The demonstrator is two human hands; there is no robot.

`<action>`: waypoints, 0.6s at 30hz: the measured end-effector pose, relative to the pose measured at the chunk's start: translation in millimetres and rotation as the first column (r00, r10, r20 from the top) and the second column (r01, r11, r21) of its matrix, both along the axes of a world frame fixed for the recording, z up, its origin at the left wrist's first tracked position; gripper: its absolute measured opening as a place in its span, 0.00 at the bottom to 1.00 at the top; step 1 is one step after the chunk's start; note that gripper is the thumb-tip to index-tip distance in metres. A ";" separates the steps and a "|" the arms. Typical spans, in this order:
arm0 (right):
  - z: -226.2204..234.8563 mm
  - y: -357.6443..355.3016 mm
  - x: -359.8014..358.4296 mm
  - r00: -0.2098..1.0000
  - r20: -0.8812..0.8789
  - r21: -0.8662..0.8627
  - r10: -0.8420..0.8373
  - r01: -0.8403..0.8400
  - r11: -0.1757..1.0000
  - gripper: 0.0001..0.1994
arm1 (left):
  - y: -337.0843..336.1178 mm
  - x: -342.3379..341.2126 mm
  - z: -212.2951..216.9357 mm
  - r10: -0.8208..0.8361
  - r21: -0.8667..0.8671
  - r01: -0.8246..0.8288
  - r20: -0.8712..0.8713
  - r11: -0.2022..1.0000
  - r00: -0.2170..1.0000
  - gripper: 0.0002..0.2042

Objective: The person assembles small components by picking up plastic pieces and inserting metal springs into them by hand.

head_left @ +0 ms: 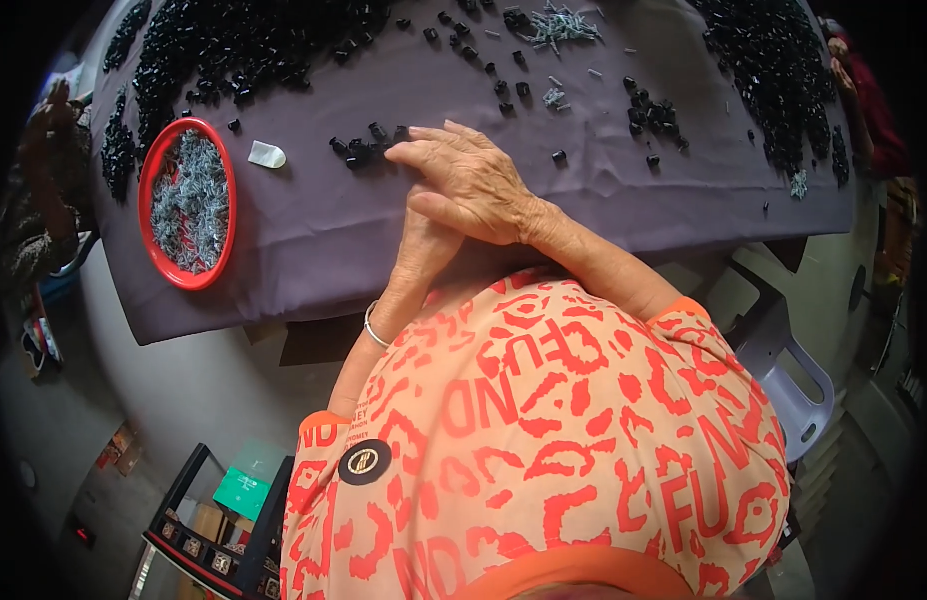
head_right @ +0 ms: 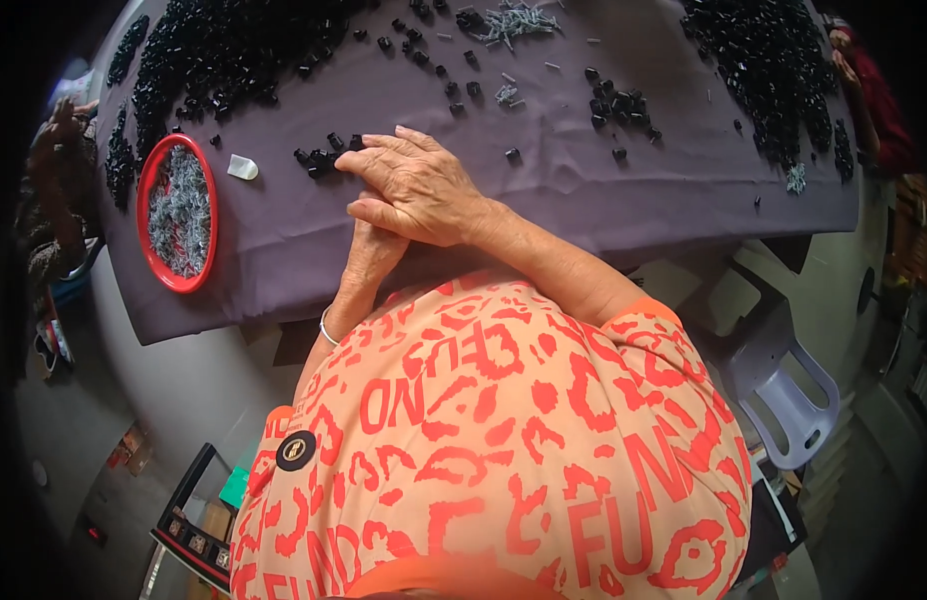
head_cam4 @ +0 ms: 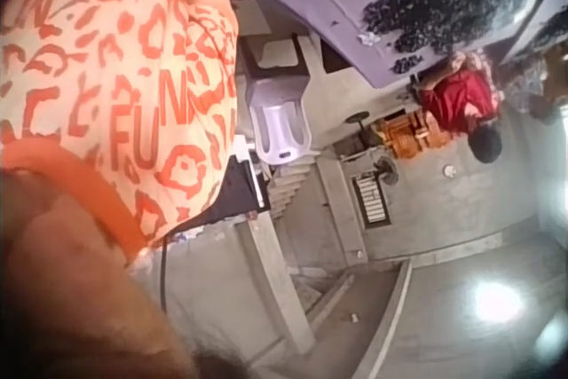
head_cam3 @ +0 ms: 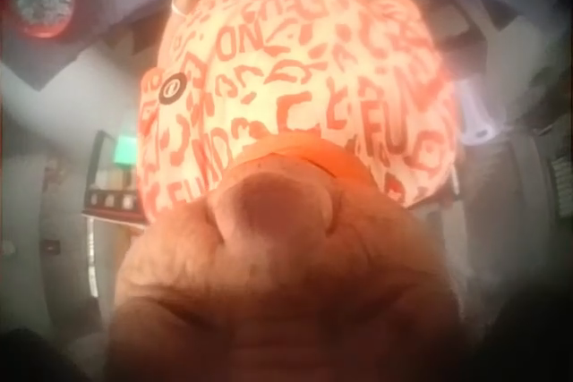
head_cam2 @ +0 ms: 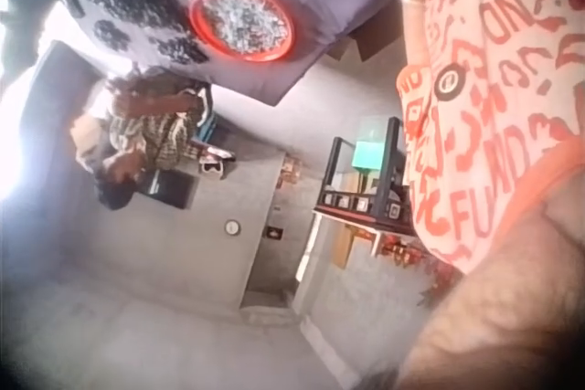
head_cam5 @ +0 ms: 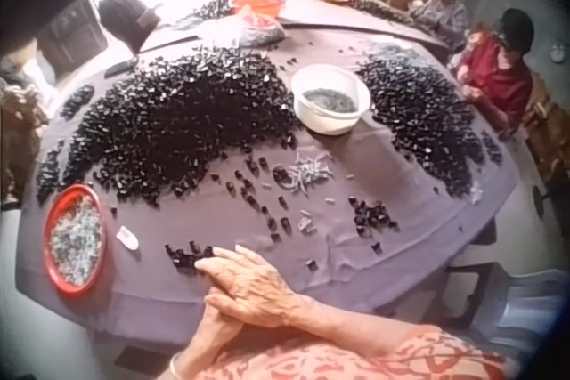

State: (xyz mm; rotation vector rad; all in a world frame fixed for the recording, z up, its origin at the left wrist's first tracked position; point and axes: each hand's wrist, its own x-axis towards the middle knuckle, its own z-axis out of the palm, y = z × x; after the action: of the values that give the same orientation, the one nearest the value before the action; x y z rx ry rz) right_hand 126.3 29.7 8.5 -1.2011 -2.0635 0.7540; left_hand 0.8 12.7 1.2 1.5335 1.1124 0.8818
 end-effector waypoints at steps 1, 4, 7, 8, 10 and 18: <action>1.9 -0.1 1.0 1.000 -0.016 0.069 -0.023 0.024 0.997 0.25 | 0.2 -2.9 -4.9 -0.042 0.008 0.043 -0.075 0.999 0.996 0.10; 8.1 -5.6 18.3 0.994 -0.068 0.185 -0.090 0.101 0.977 0.19 | 1.3 -1.2 -3.8 -0.116 -0.176 0.108 -0.031 0.978 0.993 0.09; 11.9 -11.5 68.4 0.957 -0.067 0.262 -0.282 0.290 0.921 0.09 | -2.8 4.0 8.9 -0.061 -0.366 0.092 0.096 0.926 0.994 0.08; 13.4 -11.3 85.3 0.927 -0.072 0.244 -0.369 0.375 0.894 0.08 | -3.6 5.8 14.3 0.008 -0.377 0.031 0.100 0.926 0.995 0.08; 13.5 -18.6 113.2 0.902 -0.055 0.117 -0.427 0.431 0.895 0.08 | -0.5 -7.0 13.6 0.102 -0.270 -0.097 0.003 0.958 0.995 0.08; 3.0 -32.1 100.5 0.908 0.259 0.195 -0.329 0.284 0.939 0.07 | 50.7 -55.4 24.8 0.327 0.242 -0.251 -0.361 0.937 0.873 0.12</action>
State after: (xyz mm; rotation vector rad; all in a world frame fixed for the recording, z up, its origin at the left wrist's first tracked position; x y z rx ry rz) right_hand 226.8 -2.5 11.5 -1.5737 -2.0410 0.2776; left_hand -54.6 63.4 26.0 1.7821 1.6274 0.9178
